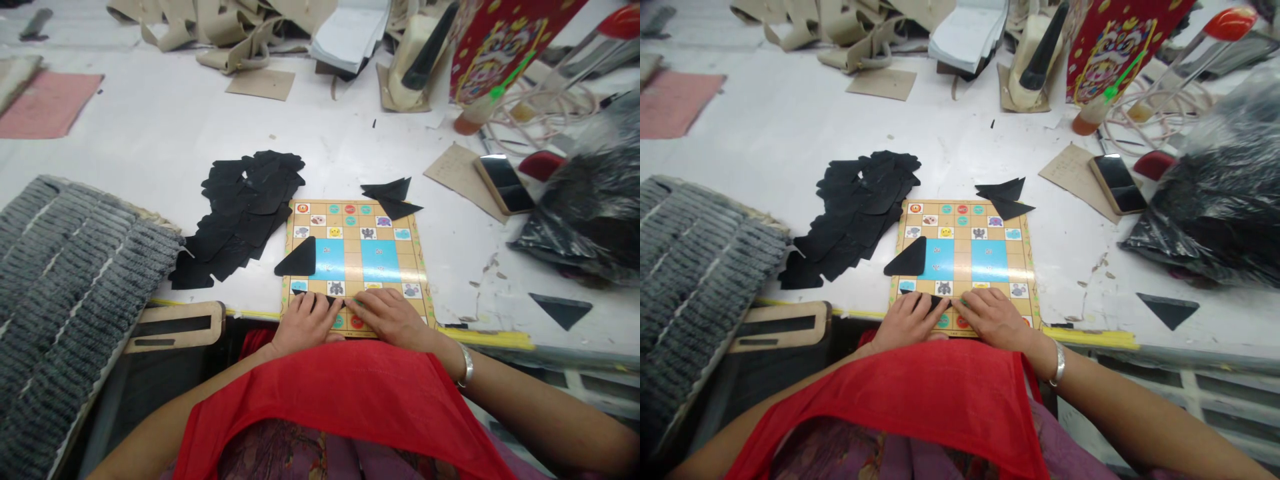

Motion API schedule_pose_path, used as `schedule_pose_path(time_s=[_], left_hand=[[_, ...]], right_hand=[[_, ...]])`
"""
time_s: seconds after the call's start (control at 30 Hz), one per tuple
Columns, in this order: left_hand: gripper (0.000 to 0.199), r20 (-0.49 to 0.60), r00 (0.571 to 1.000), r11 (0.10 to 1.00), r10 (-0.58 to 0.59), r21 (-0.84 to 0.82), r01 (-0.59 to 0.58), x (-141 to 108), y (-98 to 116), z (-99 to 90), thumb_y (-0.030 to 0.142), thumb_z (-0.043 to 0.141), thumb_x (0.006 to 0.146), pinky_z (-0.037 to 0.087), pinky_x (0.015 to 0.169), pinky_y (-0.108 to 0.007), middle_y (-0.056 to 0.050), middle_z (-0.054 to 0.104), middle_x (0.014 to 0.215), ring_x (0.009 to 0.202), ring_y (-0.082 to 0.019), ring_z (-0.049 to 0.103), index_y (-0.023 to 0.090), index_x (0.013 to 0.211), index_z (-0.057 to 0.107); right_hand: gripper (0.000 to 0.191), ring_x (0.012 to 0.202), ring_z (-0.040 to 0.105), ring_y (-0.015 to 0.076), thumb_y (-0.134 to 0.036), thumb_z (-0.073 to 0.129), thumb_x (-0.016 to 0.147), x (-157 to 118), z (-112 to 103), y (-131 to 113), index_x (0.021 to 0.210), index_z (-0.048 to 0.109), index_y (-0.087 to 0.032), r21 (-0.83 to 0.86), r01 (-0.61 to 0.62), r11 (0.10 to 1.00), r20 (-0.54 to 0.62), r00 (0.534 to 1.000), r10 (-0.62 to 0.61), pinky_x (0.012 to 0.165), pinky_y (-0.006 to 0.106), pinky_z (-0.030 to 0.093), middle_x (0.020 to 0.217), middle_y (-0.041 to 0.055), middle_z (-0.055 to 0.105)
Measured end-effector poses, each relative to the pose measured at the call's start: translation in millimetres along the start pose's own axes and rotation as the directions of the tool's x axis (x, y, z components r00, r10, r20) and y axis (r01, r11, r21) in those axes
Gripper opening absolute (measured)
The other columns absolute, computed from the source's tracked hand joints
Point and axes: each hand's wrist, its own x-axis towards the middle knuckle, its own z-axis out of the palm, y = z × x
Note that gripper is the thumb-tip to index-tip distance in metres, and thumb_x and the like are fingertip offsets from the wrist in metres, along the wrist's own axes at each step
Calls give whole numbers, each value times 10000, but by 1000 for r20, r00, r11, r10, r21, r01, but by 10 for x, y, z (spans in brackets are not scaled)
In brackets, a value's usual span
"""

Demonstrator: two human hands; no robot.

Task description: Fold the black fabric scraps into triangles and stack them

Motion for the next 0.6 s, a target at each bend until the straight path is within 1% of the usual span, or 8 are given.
schedule_pose_path(time_s=[0.1,0.17,0.27,0.37,0.4,0.47,0.53,0.6], left_hand=[[568,27,1000,1000,10,-4,-10,16,-13,-23,572,369,862,384,750,-389,-135,562,1006,891,-264,508,182,1253,502],[563,14,1000,1000,12,7,-12,13,-11,-17,566,367,866,384,749,-388,-133,570,994,884,-264,513,172,1242,511],[596,-53,999,1000,-2,13,2,-27,12,24,586,359,861,384,779,-392,-142,582,1009,911,-268,516,134,1206,538],[603,-136,990,999,-46,-12,45,-65,11,46,592,361,858,386,824,-396,-149,589,1037,956,-268,516,106,1147,572],[595,-151,987,998,-56,-34,52,-63,-9,38,591,361,859,394,820,-391,-144,596,1026,945,-261,522,104,1118,586],[550,-134,987,991,-89,-114,74,-31,-86,0,567,372,867,418,796,-365,-127,608,991,905,-236,535,109,1063,603],[476,-84,979,969,-184,-185,166,25,-198,-46,501,396,884,432,799,-341,-123,604,1014,927,-220,533,113,1083,588],[426,-53,945,933,-322,-188,307,76,-308,-66,424,423,894,434,832,-350,-138,583,1092,1006,-228,515,110,1153,549]], right_hand=[[340,925,478,212,-242,461,876,11,27,-38,1185,537,-123,61,-109,992,33,994,108,768,340,379,1027,117,586],[339,926,482,205,-226,460,879,22,52,-76,1195,531,-124,58,-130,990,35,991,128,769,332,380,1036,113,586],[324,943,479,216,-182,445,876,31,65,-127,1176,545,-108,-26,-75,997,22,997,76,795,349,374,1049,120,592],[316,958,484,222,-130,425,857,45,58,-157,1137,567,-98,-136,-22,990,-16,1000,20,837,372,360,1041,122,602],[319,965,487,220,-107,412,850,57,55,-165,1125,574,-106,-167,-8,986,-29,1000,3,857,378,354,1041,114,606],[330,974,495,214,-70,388,838,94,49,-178,1093,590,-125,-209,20,978,-48,998,-31,890,389,344,1038,98,613],[328,976,501,222,-71,386,832,130,32,-163,1077,598,-122,-222,52,974,-57,996,-66,901,404,346,1037,98,616],[335,995,497,242,-90,407,819,137,-10,-76,1102,587,-101,-213,63,975,-39,997,-73,897,416,355,1061,117,607]])
